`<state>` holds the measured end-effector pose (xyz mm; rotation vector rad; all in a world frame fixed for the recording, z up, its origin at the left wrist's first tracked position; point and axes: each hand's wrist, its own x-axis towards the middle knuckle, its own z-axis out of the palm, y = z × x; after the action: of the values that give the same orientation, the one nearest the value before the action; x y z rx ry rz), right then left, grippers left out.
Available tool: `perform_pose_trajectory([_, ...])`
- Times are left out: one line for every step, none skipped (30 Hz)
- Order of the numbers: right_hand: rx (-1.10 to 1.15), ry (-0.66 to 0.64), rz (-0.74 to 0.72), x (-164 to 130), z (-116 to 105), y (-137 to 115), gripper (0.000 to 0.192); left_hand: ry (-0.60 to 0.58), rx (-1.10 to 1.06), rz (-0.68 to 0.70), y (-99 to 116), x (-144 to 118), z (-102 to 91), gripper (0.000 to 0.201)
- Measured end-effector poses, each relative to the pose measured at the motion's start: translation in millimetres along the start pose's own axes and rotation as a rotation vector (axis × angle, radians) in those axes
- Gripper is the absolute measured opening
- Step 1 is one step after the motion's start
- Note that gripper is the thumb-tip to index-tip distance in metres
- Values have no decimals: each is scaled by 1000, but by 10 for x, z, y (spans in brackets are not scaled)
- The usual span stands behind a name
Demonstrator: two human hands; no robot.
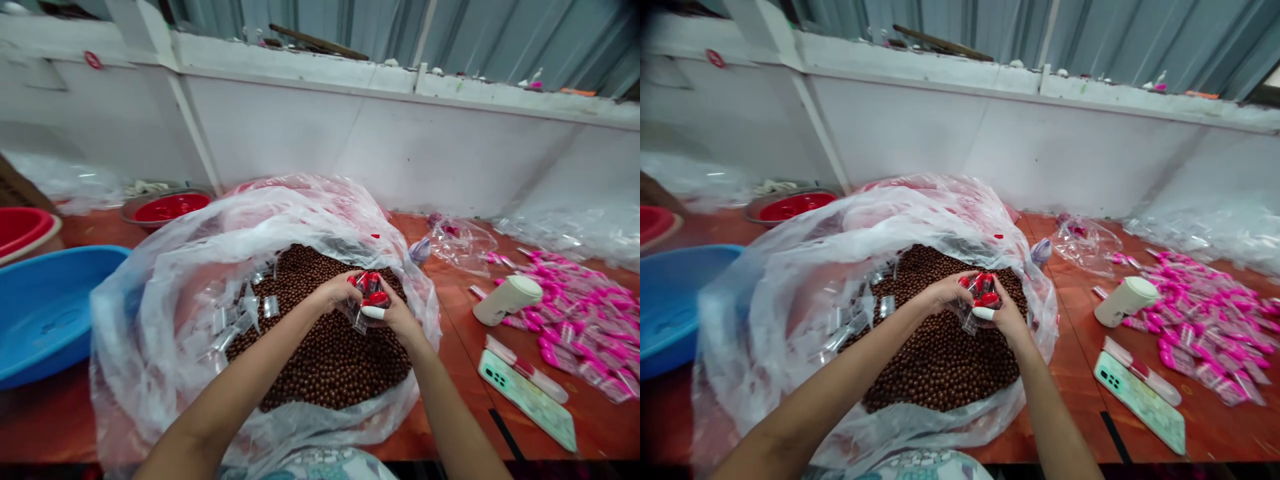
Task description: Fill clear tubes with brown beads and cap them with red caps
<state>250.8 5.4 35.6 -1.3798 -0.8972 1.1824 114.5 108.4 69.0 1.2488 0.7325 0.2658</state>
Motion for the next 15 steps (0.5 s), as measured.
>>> perform_pose_trajectory([11,-35,24,-3,77,36,97,31,-2,-17,-88,-59,-68,85])
perform_pose_trajectory([19,-65,51,-5,151,79,97,55,-10,-26,-178,-116,-136,84])
perform_pose_trajectory([25,-88,78,-4,222,121,98,72,-26,-31,-263,-172,-203,84])
perform_pose_trajectory([29,-106,100,0,290,157,98,88,-46,-36,-338,-226,-267,84])
perform_pose_trajectory([31,-124,115,6,355,184,98,106,-67,-44,-401,-280,-327,85])
perform_pose_trajectory([29,-143,129,12,419,199,98,128,-88,-54,-451,-335,-380,87])
perform_pose_trajectory([19,-161,142,14,484,203,98,152,-107,-61,-490,-393,-425,89])
perform_pose_trajectory([2,-180,154,7,549,197,97,175,-126,-60,-522,-459,-458,90])
perform_pose_trajectory([-21,-196,163,-12,615,184,97,198,-144,-48,-550,-535,-478,89])
perform_pose_trajectory([-49,-210,172,-44,680,169,97,218,-159,-22,-578,-622,-483,88])
perform_pose_trajectory([-76,-229,179,-87,742,155,97,237,-173,17,-609,-721,-477,86])
perform_pose_trajectory([-105,-225,181,-132,799,147,98,270,-177,61,-646,-827,-464,85])
perform_pose_trajectory([-129,-233,178,-171,851,147,98,297,-172,106,-688,-936,-452,86])
perform_pose_trajectory([-146,-231,168,-195,903,157,99,335,-171,166,-737,-1047,-449,87])
perform_pose_trajectory([-174,-230,159,-201,964,176,100,359,-182,221,-792,-1163,-459,88])
